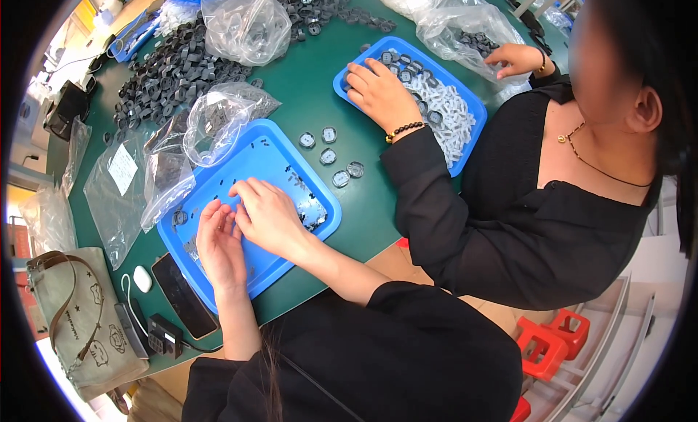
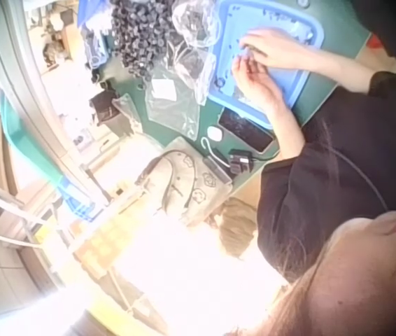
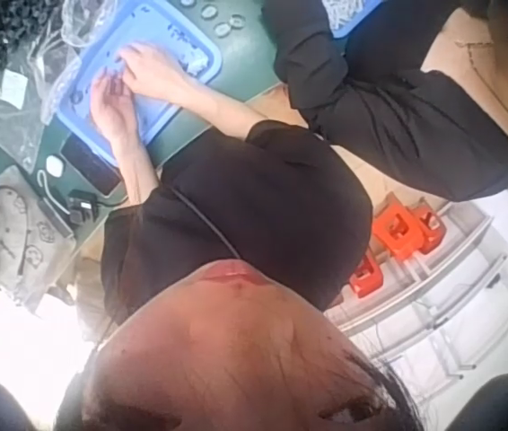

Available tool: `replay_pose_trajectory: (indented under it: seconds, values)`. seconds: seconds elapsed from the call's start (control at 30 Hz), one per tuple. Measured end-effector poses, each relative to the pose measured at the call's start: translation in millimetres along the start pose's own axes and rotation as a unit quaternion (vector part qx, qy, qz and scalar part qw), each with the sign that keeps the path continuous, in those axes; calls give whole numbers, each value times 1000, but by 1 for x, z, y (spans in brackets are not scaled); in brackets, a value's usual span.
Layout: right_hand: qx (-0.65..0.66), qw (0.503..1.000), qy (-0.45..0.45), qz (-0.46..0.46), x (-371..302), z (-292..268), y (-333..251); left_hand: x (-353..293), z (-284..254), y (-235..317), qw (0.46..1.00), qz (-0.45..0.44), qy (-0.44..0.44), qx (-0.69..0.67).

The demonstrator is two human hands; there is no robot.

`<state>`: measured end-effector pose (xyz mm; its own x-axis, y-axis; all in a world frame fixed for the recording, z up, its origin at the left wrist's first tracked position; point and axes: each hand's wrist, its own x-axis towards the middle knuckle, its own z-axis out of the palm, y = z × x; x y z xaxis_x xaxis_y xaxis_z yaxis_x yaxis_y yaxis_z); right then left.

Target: The person assembles small plastic parts by hand, connecting pins and inserting components into circular plastic housings.

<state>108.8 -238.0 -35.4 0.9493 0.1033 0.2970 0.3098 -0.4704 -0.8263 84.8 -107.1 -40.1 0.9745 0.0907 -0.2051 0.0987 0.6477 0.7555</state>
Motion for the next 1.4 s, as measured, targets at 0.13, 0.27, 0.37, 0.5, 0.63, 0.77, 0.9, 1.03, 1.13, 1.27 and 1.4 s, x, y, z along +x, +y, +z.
replay_pose_trajectory:
  seconds: [0.13,0.27,0.37,0.5,0.63,0.77,0.9,1.03,1.13,1.27,1.4]
  values:
    - [4,1000,-7,2,0,0,-2,-2,0,2,1000,-4,1,-6]
    - [-1,1000,-5,2,0,0,0,-4,10,3,1000,-3,28,-4]
    - [2,1000,-8,2,0,0,-2,-4,9,4,1000,1,27,-1]
    - [-4,1000,4,-6,0,0,0,-2,9,2,1000,-2,23,-7]
    - [-6,1000,11,-10,1,0,-1,-3,11,3,1000,0,26,-8]
    - [-10,1000,12,-19,1,1,-5,-5,10,7,1000,4,20,-11]
    - [-1,1000,9,-12,0,2,2,-2,7,1,1000,-4,26,-3]
    - [-2,1000,1,-9,-1,0,-1,-4,9,2,1000,-4,27,-6]
    - [1,1000,1,-8,0,0,-1,-4,10,3,1000,-6,27,-5]
    - [-6,1000,7,-13,0,0,-1,-3,10,3,999,-5,34,2]
    - [-5,1000,6,-13,0,1,-1,-3,9,3,1000,-5,30,1]
